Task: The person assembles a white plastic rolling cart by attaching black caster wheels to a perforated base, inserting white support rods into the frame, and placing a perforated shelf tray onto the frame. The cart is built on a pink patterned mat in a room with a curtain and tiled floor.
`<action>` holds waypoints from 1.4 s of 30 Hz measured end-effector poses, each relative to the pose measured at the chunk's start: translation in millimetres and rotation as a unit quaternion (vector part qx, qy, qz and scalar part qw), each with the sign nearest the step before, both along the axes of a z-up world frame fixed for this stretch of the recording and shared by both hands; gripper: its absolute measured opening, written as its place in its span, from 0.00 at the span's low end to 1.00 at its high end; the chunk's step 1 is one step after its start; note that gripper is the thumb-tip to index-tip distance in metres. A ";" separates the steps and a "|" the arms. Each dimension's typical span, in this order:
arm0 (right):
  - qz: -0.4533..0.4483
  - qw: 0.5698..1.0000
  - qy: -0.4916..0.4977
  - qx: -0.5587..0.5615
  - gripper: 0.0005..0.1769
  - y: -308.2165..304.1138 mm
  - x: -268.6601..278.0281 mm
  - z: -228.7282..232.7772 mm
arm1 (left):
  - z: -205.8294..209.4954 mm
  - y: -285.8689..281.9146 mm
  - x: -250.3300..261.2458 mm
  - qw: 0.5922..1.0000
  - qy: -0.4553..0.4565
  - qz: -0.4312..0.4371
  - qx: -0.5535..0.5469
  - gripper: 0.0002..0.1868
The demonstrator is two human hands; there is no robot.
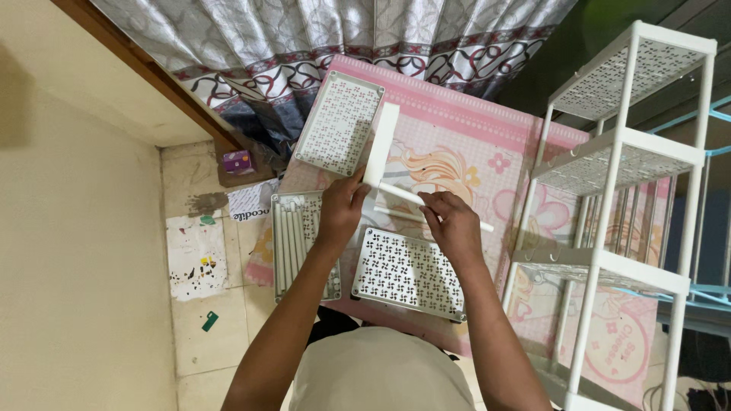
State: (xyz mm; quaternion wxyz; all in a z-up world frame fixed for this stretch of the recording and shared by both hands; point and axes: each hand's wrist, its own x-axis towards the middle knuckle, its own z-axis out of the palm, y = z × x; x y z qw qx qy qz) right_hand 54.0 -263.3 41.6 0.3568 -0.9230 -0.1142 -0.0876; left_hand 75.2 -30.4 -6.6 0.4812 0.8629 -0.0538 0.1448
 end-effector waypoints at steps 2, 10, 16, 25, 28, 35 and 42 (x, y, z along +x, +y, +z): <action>0.011 1.000 -0.005 -0.017 0.14 -1.1 3.9 1.2 | -6.7 -1.0 2.6 0.998 0.059 0.005 -0.028 0.20; 0.090 0.991 -0.071 -0.075 0.15 -5.0 16.7 6.9 | -23.3 3.0 13.0 0.990 0.080 0.003 -0.116 0.17; 0.101 0.987 -0.028 -0.123 0.16 -2.8 17.7 11.9 | -13.3 7.3 10.8 0.995 0.055 -0.030 -0.081 0.18; 0.123 0.983 0.045 -0.128 0.17 -6.9 27.5 10.1 | -0.6 10.4 15.2 0.995 0.075 -0.038 0.057 0.17; 0.132 0.984 0.075 -0.094 0.16 -6.5 33.7 10.0 | -7.4 11.8 16.8 0.995 -0.001 -0.037 0.097 0.16; 0.098 0.975 0.179 -0.086 0.16 -3.8 42.2 12.4 | -12.6 10.9 18.8 0.994 -0.005 -0.035 0.106 0.17; 0.107 0.989 0.026 -0.096 0.15 -3.4 31.7 21.7 | 21.4 8.4 14.7 0.984 0.161 -0.040 -0.058 0.15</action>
